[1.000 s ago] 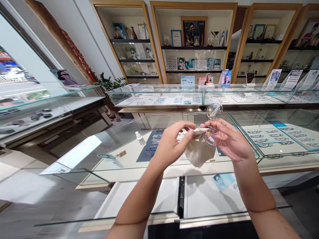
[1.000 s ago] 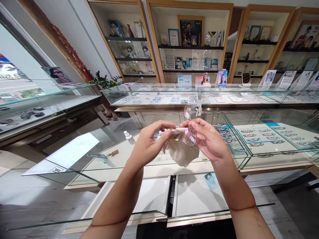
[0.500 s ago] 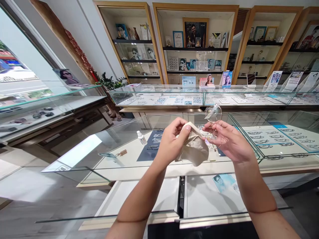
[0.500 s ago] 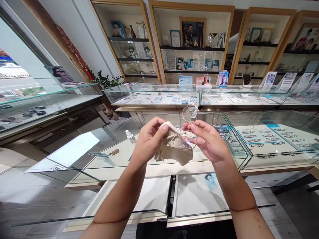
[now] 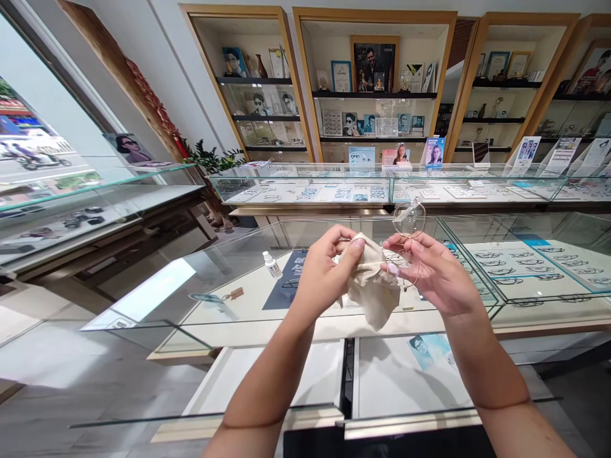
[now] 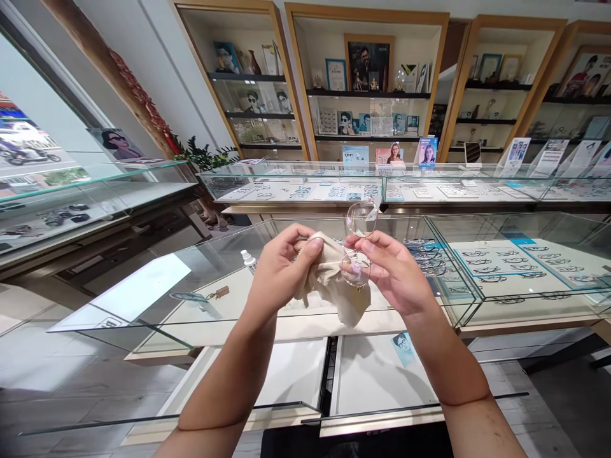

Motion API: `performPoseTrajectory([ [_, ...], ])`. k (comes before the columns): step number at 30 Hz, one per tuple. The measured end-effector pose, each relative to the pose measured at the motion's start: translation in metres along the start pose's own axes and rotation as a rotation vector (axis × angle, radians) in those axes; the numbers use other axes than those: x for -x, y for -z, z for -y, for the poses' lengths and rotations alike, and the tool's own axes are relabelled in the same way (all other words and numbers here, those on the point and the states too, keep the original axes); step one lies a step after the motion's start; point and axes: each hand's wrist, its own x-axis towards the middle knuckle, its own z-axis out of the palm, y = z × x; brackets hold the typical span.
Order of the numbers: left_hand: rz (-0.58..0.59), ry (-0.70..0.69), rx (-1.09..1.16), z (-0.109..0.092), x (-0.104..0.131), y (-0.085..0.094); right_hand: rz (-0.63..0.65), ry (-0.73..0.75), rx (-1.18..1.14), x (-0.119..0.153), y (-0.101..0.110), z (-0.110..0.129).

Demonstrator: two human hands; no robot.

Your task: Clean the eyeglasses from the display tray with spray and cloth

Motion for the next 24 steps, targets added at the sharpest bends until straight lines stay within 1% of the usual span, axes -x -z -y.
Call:
performPoseTrajectory([
  [2, 0.065, 0.034, 0.040, -0.001, 0.000, 0.000, 0.003, -0.011, 0.003, -0.001, 0.000, 0.000],
  [4, 0.085, 0.055, 0.088, -0.001, -0.002, 0.000, 0.017, -0.062, 0.024, -0.002, 0.000, -0.001],
  [6, 0.046, 0.066, 0.126, 0.000, -0.004, 0.001, 0.016, -0.092, 0.039, -0.004, 0.001, -0.002],
  [7, 0.012, 0.070, 0.141, 0.001, -0.006, 0.001, 0.006, -0.084, 0.040, -0.004, 0.002, -0.002],
  [9, -0.050, 0.079, 0.168, 0.004, -0.010, 0.003, -0.014, -0.036, 0.030, -0.003, 0.002, -0.002],
  [11, -0.073, 0.094, 0.205, 0.005, -0.013, 0.005, -0.001, 0.011, 0.015, -0.002, 0.001, -0.002],
  [13, -0.038, 0.123, 0.243, 0.005, -0.015, 0.006, 0.039, 0.027, 0.014, -0.001, 0.000, -0.003],
  [15, 0.024, 0.156, 0.272, 0.005, -0.015, 0.005, 0.066, 0.016, 0.038, 0.000, -0.001, -0.005],
  [18, 0.083, 0.190, 0.297, 0.005, -0.015, 0.004, 0.065, -0.005, 0.092, -0.001, -0.003, -0.008],
  [21, 0.067, 0.198, 0.299, 0.007, -0.016, 0.006, 0.062, 0.013, 0.100, -0.003, -0.003, -0.009],
  [24, 0.002, 0.197, 0.301, 0.009, -0.018, 0.010, 0.054, 0.006, 0.104, -0.004, -0.001, -0.008],
])
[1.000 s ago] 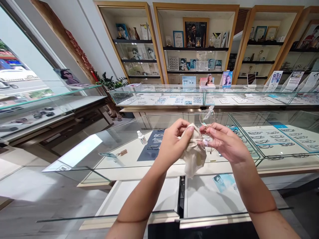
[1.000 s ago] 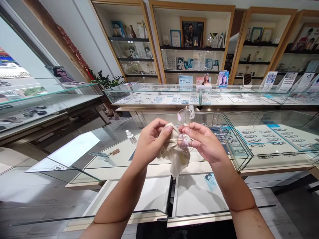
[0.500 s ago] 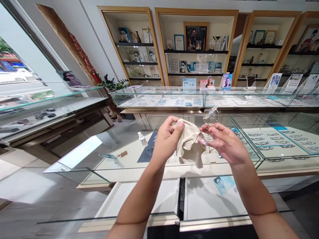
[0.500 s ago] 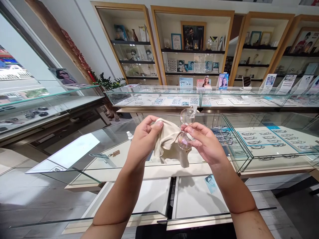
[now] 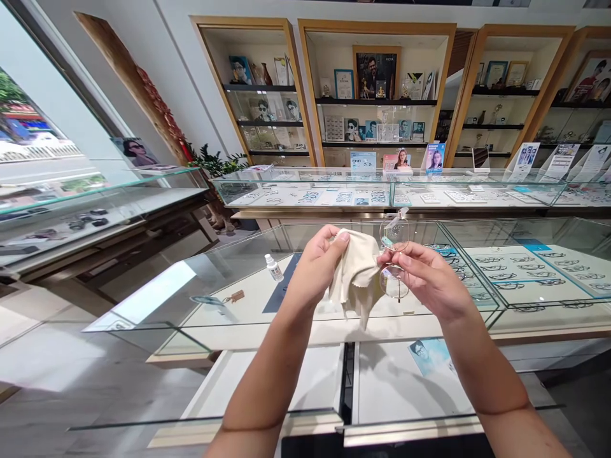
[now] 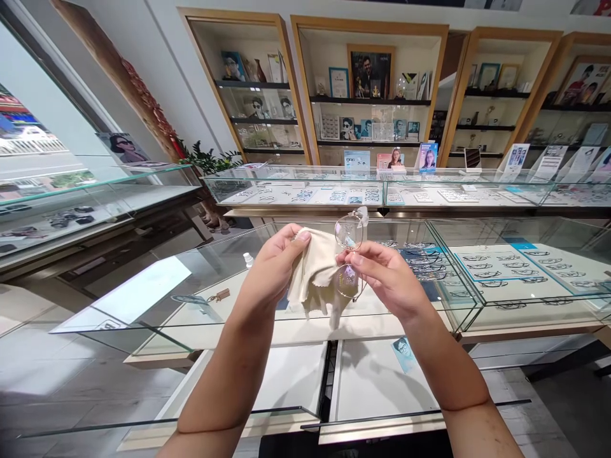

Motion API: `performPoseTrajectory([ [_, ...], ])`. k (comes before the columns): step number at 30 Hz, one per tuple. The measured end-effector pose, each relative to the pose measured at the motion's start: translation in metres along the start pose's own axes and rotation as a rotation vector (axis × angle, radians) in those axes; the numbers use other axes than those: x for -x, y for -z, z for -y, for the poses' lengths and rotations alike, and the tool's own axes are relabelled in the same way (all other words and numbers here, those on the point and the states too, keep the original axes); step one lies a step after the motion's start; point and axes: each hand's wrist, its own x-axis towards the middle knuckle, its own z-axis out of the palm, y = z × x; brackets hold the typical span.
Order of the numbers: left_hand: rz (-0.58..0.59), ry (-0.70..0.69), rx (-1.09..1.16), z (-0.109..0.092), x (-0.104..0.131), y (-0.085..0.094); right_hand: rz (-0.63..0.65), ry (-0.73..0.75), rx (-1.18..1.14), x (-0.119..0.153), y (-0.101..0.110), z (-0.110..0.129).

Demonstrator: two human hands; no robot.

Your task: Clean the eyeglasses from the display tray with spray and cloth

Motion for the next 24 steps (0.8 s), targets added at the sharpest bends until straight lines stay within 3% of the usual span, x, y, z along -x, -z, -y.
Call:
performPoseTrajectory([
  [8, -0.210, -0.120, 0.079, -0.001, -0.013, 0.018, 0.043, -0.043, 0.085, 0.002, 0.008, 0.009],
  [14, -0.302, -0.203, 0.134, -0.006, -0.016, 0.023, 0.166, -0.102, 0.127, 0.003, 0.007, 0.009],
  [16, -0.239, -0.163, 0.090, -0.009, -0.012, 0.021, 0.155, -0.096, 0.123, 0.004, 0.007, 0.009],
  [21, 0.092, -0.031, -0.122, -0.013, 0.005, 0.013, -0.012, 0.049, 0.083, 0.001, 0.009, 0.003],
  [24, 0.186, -0.009, -0.190, -0.012, 0.013, 0.006, -0.067, 0.069, 0.081, -0.004, 0.009, -0.002],
])
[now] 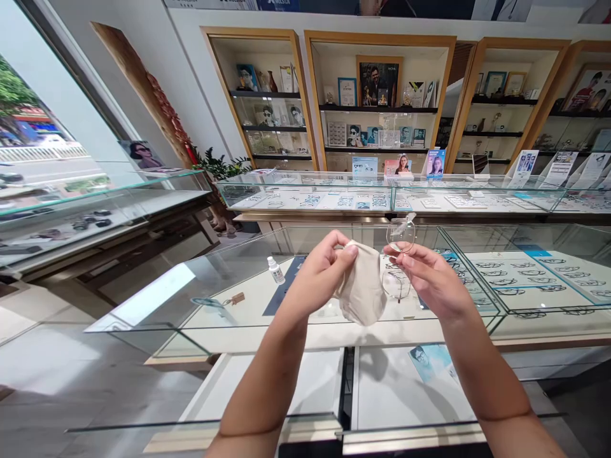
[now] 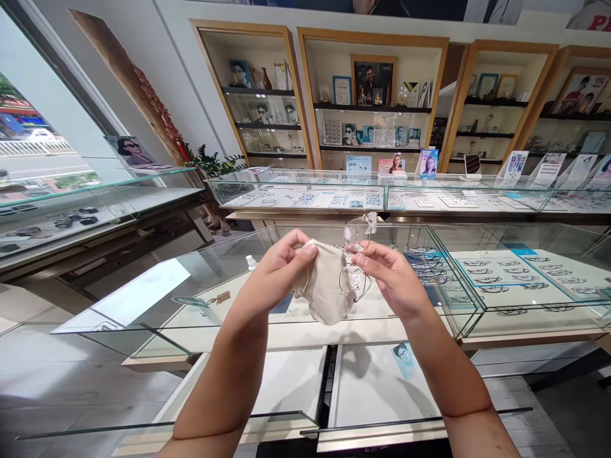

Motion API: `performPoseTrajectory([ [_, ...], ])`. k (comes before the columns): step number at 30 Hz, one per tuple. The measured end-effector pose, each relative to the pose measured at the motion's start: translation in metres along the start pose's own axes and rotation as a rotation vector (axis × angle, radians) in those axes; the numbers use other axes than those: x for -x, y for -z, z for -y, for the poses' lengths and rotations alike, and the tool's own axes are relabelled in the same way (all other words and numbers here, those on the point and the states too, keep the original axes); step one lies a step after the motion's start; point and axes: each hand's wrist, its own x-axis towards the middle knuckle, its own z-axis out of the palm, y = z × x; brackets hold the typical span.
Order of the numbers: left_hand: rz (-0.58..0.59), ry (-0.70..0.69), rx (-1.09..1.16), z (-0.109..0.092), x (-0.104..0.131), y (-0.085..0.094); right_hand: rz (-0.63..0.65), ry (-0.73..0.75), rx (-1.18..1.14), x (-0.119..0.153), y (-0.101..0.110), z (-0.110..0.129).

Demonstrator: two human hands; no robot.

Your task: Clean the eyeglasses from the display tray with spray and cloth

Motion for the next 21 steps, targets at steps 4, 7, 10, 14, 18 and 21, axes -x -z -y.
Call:
performPoseTrajectory([
  [4, 0.114, -0.016, -0.018, -0.001, 0.005, -0.007, 0.015, -0.054, -0.046, -0.007, -0.003, -0.007],
  [7, 0.147, -0.048, -0.035, -0.003, 0.006, -0.008, 0.036, -0.075, -0.036, -0.010, -0.005, -0.011],
  [10, 0.136, -0.080, -0.095, -0.004, 0.007, -0.008, 0.017, -0.045, 0.014, -0.012, -0.006, -0.013],
  [14, 0.106, -0.131, -0.243, -0.002, 0.011, -0.009, -0.033, 0.001, 0.051, -0.013, -0.008, -0.014],
  [18, 0.074, -0.147, -0.376, -0.001, 0.015, -0.014, -0.079, 0.045, 0.085, -0.012, -0.011, -0.014],
  [21, 0.060, -0.182, -0.435, -0.003, 0.017, -0.019, -0.133, 0.073, 0.102, -0.011, -0.013, -0.015],
])
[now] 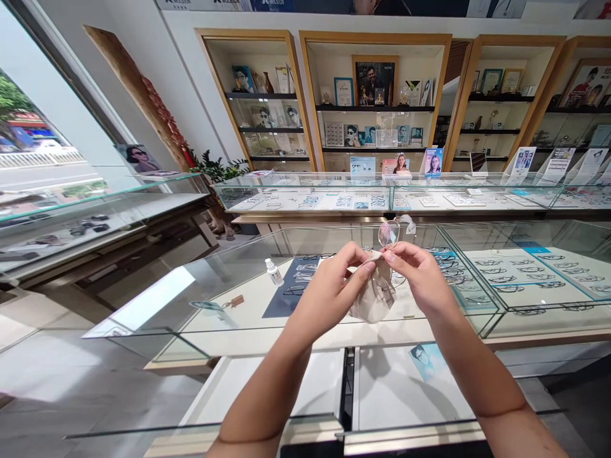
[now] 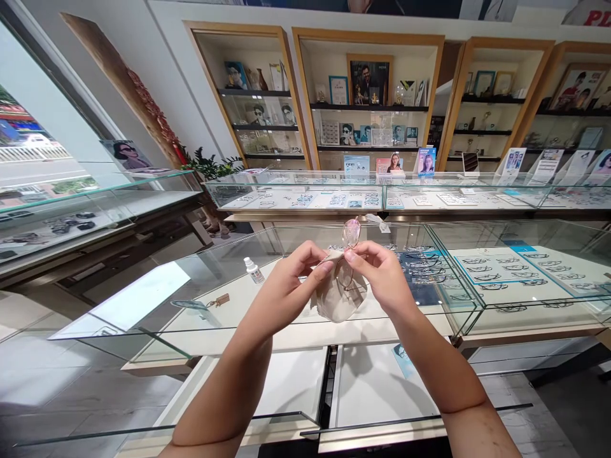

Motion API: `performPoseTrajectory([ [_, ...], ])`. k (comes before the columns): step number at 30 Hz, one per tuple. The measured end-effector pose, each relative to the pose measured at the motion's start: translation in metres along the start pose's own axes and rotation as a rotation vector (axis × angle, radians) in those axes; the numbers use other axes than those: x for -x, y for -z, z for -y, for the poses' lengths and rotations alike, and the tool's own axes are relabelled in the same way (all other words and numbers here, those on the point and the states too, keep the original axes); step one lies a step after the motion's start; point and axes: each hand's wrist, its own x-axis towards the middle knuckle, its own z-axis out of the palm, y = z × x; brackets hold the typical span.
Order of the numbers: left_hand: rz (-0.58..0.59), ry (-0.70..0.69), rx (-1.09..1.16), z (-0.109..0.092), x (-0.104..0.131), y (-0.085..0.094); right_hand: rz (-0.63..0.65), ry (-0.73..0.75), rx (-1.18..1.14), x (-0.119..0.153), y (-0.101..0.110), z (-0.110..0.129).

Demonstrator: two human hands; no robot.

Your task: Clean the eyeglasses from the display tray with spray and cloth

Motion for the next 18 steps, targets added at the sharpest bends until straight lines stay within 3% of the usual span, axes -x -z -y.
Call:
performPoseTrajectory([
  [6, -0.098, -0.252, -0.209, -0.009, 0.001, -0.008, -0.080, 0.088, 0.030, 0.000, -0.001, -0.004],
  [10, 0.095, -0.335, -0.101, -0.008, 0.000, -0.011, -0.085, 0.174, 0.036, 0.001, 0.001, -0.005],
  [12, 0.033, -0.308, 0.018, -0.004, -0.003, -0.011, -0.071, 0.194, 0.024, 0.000, 0.002, -0.004],
  [15, -0.290, -0.181, 0.111, 0.004, -0.011, -0.012, -0.048, 0.212, -0.001, 0.000, 0.006, -0.002],
  [16, -0.325, -0.129, 0.144, 0.007, -0.014, -0.013, -0.036, 0.210, -0.010, -0.001, 0.007, -0.002],
  [18, -0.225, -0.029, 0.235, 0.011, -0.019, -0.014, -0.012, 0.200, -0.028, 0.000, 0.008, -0.001],
])
